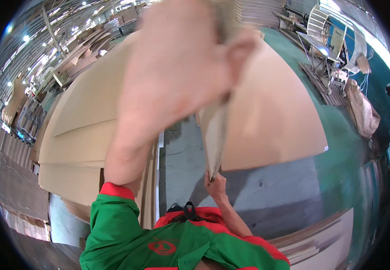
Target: The person walks through a warehouse and repeatedly picks up large cardboard sheets from a stack, carries them a short distance, and places them onto another stack. The person handles the sheets by hand and continues the cycle throughout the clip.
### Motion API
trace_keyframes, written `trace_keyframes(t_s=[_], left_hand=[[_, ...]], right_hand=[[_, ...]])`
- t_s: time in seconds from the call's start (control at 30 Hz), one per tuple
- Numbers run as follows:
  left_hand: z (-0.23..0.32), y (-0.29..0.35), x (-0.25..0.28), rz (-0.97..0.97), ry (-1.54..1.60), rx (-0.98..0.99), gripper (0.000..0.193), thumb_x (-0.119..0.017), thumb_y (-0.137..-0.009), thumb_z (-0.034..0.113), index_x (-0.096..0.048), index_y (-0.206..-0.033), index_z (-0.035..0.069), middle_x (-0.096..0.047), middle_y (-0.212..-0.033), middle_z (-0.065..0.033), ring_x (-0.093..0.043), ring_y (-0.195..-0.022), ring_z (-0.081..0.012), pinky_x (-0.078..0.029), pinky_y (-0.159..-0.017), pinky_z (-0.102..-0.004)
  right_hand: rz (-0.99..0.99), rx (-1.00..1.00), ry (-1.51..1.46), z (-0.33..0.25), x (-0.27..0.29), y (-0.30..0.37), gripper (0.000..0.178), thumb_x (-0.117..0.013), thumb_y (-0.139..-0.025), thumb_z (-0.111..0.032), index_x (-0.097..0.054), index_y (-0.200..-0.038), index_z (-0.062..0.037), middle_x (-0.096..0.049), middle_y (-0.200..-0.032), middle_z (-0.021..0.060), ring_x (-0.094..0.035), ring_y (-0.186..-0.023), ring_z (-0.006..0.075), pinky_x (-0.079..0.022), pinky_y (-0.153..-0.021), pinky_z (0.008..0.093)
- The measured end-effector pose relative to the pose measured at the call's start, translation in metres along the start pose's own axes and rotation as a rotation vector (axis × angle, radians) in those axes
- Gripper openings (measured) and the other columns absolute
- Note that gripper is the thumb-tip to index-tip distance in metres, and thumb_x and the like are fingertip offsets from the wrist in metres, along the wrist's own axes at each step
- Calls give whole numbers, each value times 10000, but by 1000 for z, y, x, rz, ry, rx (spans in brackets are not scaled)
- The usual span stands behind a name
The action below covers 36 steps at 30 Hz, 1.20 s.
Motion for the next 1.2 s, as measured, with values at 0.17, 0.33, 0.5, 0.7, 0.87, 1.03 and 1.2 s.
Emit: trace_keyframes(t_s=[0.17,0.33,0.5,0.7,0.87,1.03,1.2], left_hand=[[6,-20,-95,17,542,-439,478,-658,-841,374,-635,-1062,-49,-672,-845,-217,-670,-803,-327,-519,-723,-390],[-95,28,-204,-599,485,-144,497,-597,-926,347,-543,-1294,17,-675,-971,-185,-633,-824,-227,-508,-740,-372],[-250,173,-313,-999,384,460,549,-502,-937,460,-599,-1216,-2,-627,-1149,-251,-600,-1113,-338,-452,-932,-392],[-398,398,-362,-1374,195,1296,566,-504,-930,534,-663,-1100,19,-686,-1003,-142,-649,-906,-228,-523,-767,-399],[-449,482,-342,-1404,614,1798,584,-471,-954,524,-556,-1245,25,-589,-1208,-161,-586,-1080,-279,-488,-888,-443],[-488,419,-382,-1508,672,1866,640,-438,-963,537,-454,-1366,40,-490,-1385,-173,-531,-1191,-325,-441,-992,-466],[-511,332,-507,-1517,186,1422,672,-464,-946,558,-464,-1342,16,-554,-1291,-130,-516,-1192,-283,-452,-937,-444]], right_hand=[[75,-39,-134,32,37,-16,168,-612,-884,-160,-661,-930,-6,-637,-706,185,-655,-677,343,-503,-587,372],[231,-174,-349,90,71,-40,196,-635,-883,-161,-665,-877,33,-687,-751,146,-673,-717,175,-497,-633,323],[342,-457,-661,160,60,-60,247,-712,-830,-129,-650,-982,57,-684,-923,81,-640,-807,167,-513,-723,303],[559,-1079,-931,258,-7,-50,494,-774,-776,-88,-563,-1202,47,-638,-1113,132,-629,-966,236,-528,-821,360],[719,-1226,-958,300,-93,-38,462,-745,-784,-45,-563,-1198,55,-635,-1124,144,-632,-972,253,-536,-803,389],[488,-1732,-728,398,-170,-18,409,-661,-833,-7,-558,-1229,19,-619,-1159,175,-640,-968,284,-543,-763,494],[626,-1569,-950,435,-199,13,422,-668,-860,-209,-575,-1192,34,-655,-1066,153,-658,-902,277,-539,-696,387]])
Point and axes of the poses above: each hand's wrist, its own y-axis away from the middle knuckle, its own x-axis out of the back of the hand, z = x × y, the point moved 1 cm from there along -y, towards the middle knuckle
